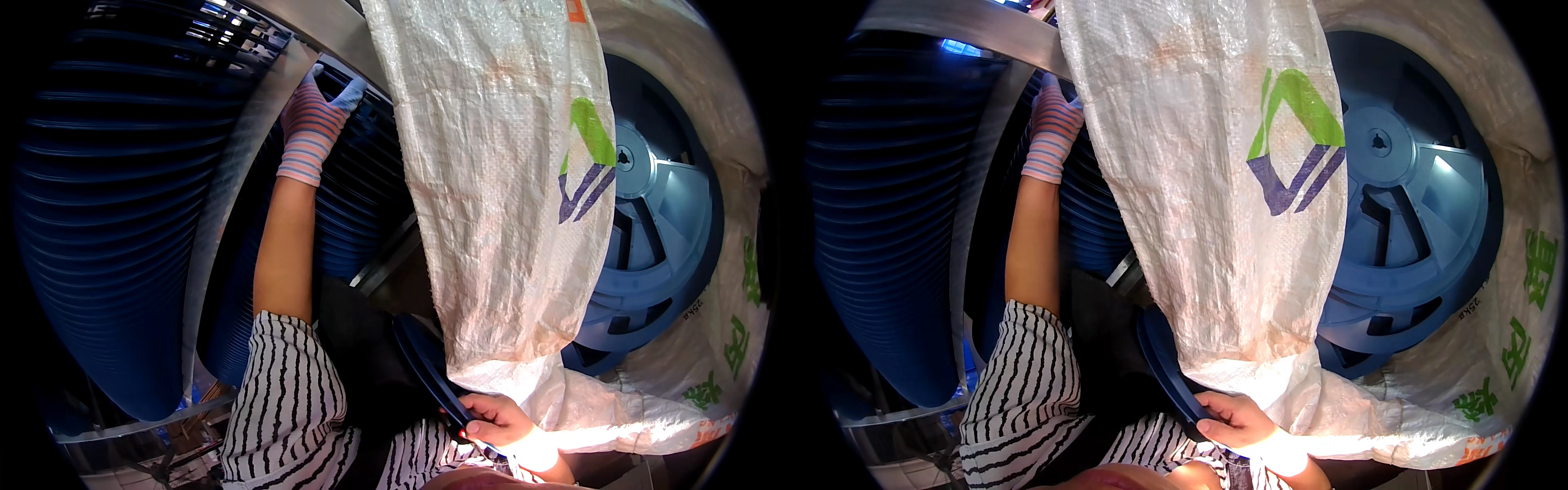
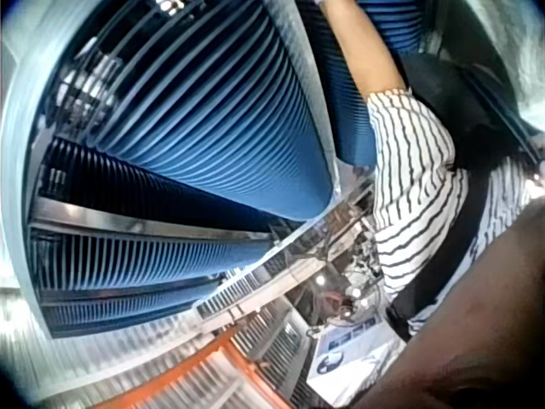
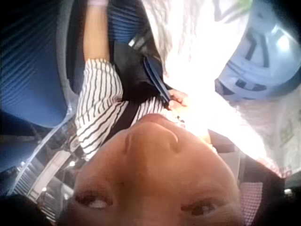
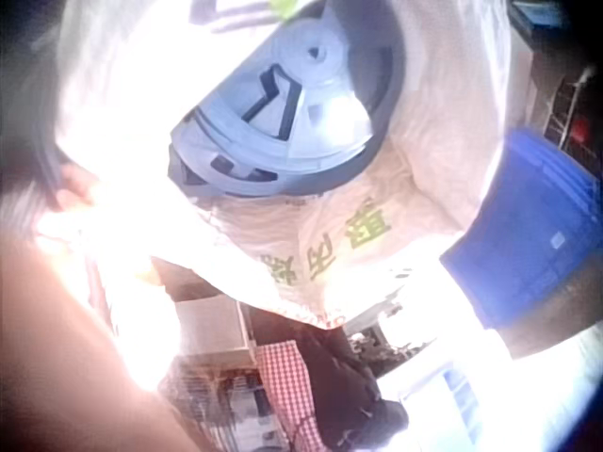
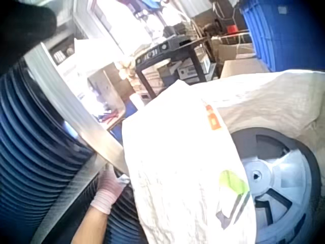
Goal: The person picks up blue plastic reel-like parts, inspects them, and stacks them on a metal rack. They handle the parts one at a time, turning them over and placing them in a vertical stack.
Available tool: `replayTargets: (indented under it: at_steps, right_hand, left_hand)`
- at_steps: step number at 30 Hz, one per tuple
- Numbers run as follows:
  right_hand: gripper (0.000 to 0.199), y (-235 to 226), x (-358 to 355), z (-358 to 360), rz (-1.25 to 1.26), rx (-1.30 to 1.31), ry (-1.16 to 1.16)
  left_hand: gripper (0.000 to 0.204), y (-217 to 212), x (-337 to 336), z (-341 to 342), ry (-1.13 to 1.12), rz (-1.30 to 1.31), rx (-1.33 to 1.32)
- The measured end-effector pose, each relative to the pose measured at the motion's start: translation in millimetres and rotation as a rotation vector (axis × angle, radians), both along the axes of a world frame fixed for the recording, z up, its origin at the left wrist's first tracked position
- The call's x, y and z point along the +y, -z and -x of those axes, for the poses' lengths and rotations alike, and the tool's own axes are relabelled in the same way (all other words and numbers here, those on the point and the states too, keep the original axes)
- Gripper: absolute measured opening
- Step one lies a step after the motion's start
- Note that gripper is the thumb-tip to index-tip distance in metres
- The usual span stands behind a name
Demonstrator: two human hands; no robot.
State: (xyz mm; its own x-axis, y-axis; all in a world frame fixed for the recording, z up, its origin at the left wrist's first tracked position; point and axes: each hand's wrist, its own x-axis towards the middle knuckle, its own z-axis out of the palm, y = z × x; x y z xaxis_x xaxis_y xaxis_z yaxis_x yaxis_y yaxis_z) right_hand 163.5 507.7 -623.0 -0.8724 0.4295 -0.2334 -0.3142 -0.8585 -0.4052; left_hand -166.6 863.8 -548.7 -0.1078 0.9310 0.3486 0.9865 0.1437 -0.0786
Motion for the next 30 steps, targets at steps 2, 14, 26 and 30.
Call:
replayTargets:
  at_steps: [2,14,26,30]
  right_hand:
    - [0.037,1,-1,0,0.002,-0.01,0.005]
    - [0.037,4,1,1,0.0,-0.027,0.033]
    - [0.035,9,-3,1,0.004,-0.012,0.047]
    - [0.037,7,3,0,-0.005,-0.024,0.083]
  left_hand:
    - [0.081,0,8,2,0.015,0.001,-0.028]
    - [0.064,24,43,44,0.097,0.081,-0.297]
    - [0.048,9,5,3,0.165,-0.113,-0.24]
    - [0.054,22,0,-7,0.344,-0.187,0.01]
